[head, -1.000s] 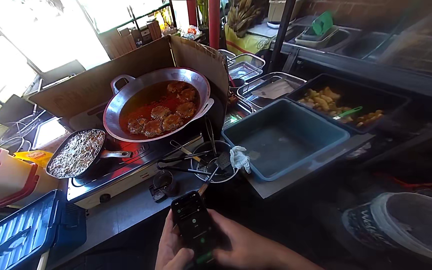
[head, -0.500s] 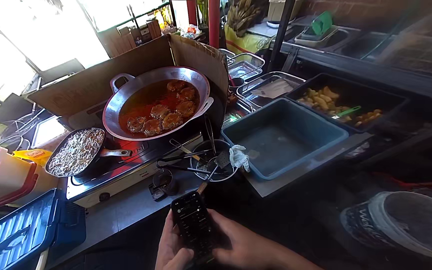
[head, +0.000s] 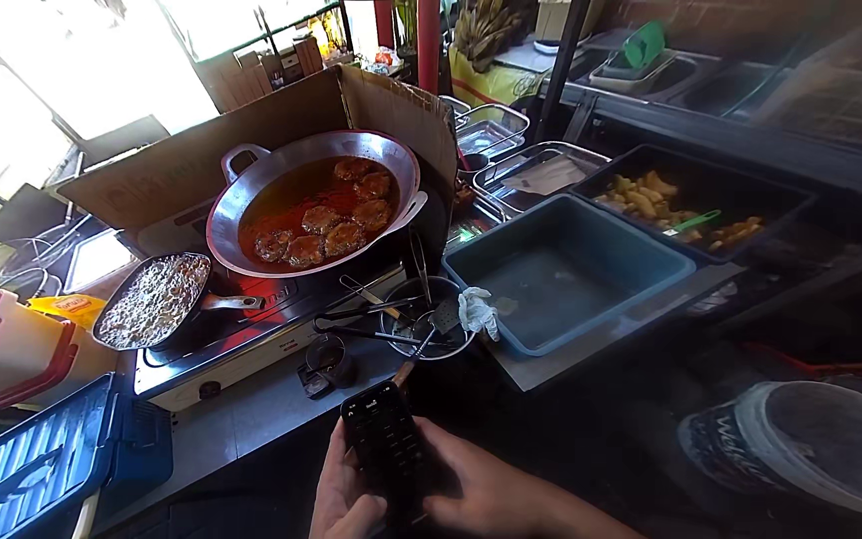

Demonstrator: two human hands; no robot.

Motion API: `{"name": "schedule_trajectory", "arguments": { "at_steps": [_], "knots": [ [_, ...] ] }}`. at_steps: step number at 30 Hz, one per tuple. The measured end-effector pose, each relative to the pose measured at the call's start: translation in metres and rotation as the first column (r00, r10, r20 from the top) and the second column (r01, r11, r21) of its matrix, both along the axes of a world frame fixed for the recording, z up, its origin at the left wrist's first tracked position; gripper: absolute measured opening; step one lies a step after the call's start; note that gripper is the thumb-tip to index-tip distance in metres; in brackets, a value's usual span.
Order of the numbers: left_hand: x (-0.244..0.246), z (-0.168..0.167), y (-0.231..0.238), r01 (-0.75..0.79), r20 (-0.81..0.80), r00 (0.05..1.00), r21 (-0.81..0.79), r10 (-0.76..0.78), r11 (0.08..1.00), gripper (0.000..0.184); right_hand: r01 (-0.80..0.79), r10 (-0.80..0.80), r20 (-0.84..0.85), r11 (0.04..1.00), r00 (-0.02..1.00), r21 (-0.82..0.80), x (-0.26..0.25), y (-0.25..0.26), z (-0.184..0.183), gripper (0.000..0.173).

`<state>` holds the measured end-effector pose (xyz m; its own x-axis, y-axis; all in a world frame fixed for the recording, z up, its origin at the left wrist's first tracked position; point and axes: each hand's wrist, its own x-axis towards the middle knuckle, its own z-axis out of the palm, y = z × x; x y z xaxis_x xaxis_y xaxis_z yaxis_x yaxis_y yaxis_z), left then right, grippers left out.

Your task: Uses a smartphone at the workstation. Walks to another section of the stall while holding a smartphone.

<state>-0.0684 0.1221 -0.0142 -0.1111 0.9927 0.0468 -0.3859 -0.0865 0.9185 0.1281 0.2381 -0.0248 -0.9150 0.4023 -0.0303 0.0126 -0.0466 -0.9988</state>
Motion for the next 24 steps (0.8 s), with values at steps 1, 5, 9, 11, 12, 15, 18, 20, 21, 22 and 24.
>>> {"name": "schedule_trajectory", "arguments": {
  "at_steps": [1, 5, 9, 11, 12, 15, 18, 20, 21, 22, 24],
  "knots": [
    [0.0001, -0.0001, -0.0005, -0.001, 0.007, 1.0, -0.002, 0.001, 1.0, 0.1, 0.0, 0.0, 0.0, 1.0, 1.0, -0.001, 0.0, -0.0004, 0.0001, 0.084],
    [0.0005, 0.0004, -0.0027, -0.005, 0.014, 1.0, -0.009, 0.005, 1.0, 0.1, -0.004, 0.004, -0.007, 1.0, 1.0, 0.001, 0.0001, -0.0017, -0.0005, 0.084],
    [0.0007, 0.0009, -0.0037, -0.007, 0.018, 1.0, -0.003, 0.007, 1.0, 0.101, -0.008, 0.008, 0.0, 1.0, 1.0, -0.002, -0.0007, -0.0023, 0.0008, 0.084],
    [0.0009, 0.001, -0.0041, -0.011, 0.02, 1.0, -0.003, 0.011, 1.0, 0.101, -0.012, 0.012, -0.002, 1.0, 1.0, -0.005, -0.001, -0.0022, 0.001, 0.085],
    [0.0008, 0.0008, -0.0045, -0.012, 0.019, 1.0, 0.0, 0.012, 1.0, 0.101, -0.014, 0.014, -0.002, 1.0, 1.0, -0.004, -0.0012, -0.0022, 0.0008, 0.084],
    [0.0002, 0.0002, -0.0051, -0.014, 0.017, 1.0, -0.002, 0.014, 1.0, 0.101, -0.022, 0.022, -0.005, 1.0, 1.0, -0.011, -0.0018, -0.0022, 0.0007, 0.084],
    [0.0003, 0.0005, -0.0053, -0.019, 0.01, 1.0, -0.009, 0.019, 1.0, 0.101, -0.023, 0.023, -0.005, 1.0, 1.0, -0.018, -0.0018, -0.0018, 0.0013, 0.083],
    [0.0004, 0.0005, -0.005, -0.019, 0.007, 1.0, -0.01, 0.019, 1.0, 0.101, -0.023, 0.023, -0.007, 1.0, 1.0, -0.019, -0.0019, -0.0015, 0.0009, 0.083],
    [0.0002, 0.0006, -0.0046, -0.016, 0.01, 1.0, -0.008, 0.017, 1.0, 0.101, -0.022, 0.022, -0.005, 1.0, 1.0, -0.015, -0.0019, -0.0012, 0.0007, 0.083],
    [0.0, 0.0007, -0.0041, -0.014, 0.013, 1.0, -0.007, 0.014, 1.0, 0.101, -0.023, 0.023, -0.003, 1.0, 1.0, -0.011, -0.0019, -0.0009, 0.0007, 0.084],
    [-0.0001, 0.001, -0.0031, -0.009, 0.016, 1.0, -0.006, 0.01, 1.0, 0.101, -0.022, 0.022, -0.002, 1.0, 1.0, -0.011, -0.0019, -0.0005, 0.0003, 0.084]
  ]
}}
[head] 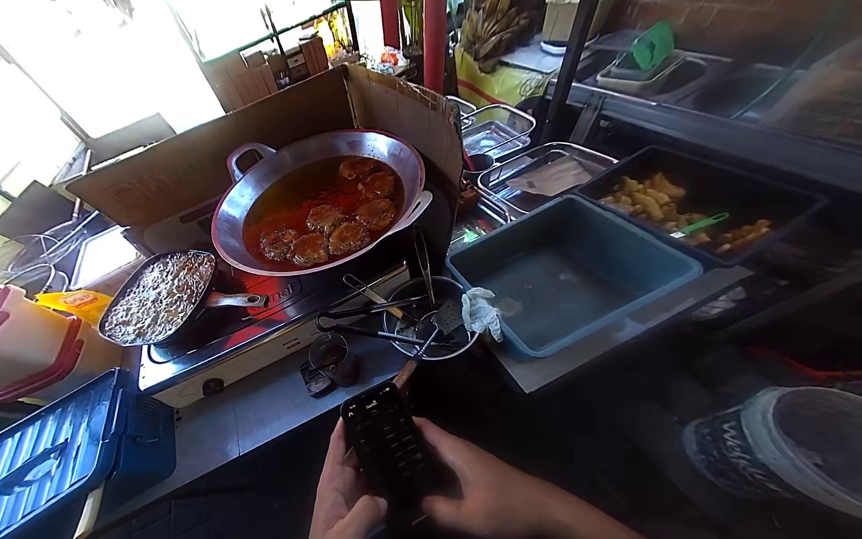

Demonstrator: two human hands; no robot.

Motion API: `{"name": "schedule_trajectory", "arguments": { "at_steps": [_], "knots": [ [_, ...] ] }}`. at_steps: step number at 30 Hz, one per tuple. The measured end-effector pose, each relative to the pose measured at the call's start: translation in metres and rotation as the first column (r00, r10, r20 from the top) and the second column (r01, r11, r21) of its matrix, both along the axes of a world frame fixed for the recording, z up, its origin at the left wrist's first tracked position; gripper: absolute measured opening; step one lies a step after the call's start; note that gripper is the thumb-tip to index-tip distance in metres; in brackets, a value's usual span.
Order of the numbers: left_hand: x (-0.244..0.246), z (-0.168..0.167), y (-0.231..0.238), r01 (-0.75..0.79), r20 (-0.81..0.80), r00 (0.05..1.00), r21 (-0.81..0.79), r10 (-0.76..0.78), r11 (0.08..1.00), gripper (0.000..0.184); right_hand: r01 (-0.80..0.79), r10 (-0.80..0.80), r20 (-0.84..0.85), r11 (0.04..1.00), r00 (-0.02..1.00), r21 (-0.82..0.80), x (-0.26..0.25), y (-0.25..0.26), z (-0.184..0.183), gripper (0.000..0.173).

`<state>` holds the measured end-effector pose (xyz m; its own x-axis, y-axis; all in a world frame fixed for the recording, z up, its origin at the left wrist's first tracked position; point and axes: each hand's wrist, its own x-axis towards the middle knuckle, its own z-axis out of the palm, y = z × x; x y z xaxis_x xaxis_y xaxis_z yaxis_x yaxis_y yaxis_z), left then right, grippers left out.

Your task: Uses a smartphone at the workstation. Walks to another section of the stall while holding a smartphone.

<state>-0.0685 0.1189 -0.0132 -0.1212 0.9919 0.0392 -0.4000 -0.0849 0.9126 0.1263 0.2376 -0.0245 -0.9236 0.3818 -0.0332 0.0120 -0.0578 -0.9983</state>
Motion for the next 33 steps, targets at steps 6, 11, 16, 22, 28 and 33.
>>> {"name": "schedule_trajectory", "arguments": {
  "at_steps": [6, 11, 16, 22, 28, 33],
  "knots": [
    [0.0, 0.0, 0.003, 0.012, -0.001, 1.0, 0.007, -0.012, 1.0, 0.101, 0.012, -0.012, -0.004, 1.0, 1.0, 0.004, 0.0, 0.001, 0.0, 0.084],
    [0.0, -0.001, 0.005, 0.016, -0.004, 1.0, 0.007, -0.016, 1.0, 0.101, 0.017, -0.017, -0.004, 1.0, 1.0, 0.012, 0.0, 0.002, -0.001, 0.087],
    [-0.001, 0.0, 0.006, 0.015, -0.008, 1.0, 0.012, -0.015, 1.0, 0.101, 0.017, -0.017, -0.006, 1.0, 1.0, 0.01, -0.002, 0.004, -0.002, 0.089],
    [-0.002, 0.001, 0.009, 0.076, 0.009, 0.997, 0.023, -0.076, 0.997, 0.108, 0.056, -0.056, 0.015, 0.997, 0.998, 0.046, -0.004, 0.002, -0.003, 0.099],
    [-0.001, 0.002, 0.012, 0.091, 0.004, 0.996, 0.036, -0.091, 0.995, 0.109, 0.146, -0.152, 0.051, 0.984, 0.987, 0.106, -0.011, -0.005, -0.006, 0.118],
    [-0.001, 0.002, 0.014, 0.091, 0.01, 0.996, 0.03, -0.091, 0.995, 0.109, 0.158, -0.175, 0.113, 0.977, 0.978, 0.142, -0.012, -0.003, -0.006, 0.116]
  ]
}}
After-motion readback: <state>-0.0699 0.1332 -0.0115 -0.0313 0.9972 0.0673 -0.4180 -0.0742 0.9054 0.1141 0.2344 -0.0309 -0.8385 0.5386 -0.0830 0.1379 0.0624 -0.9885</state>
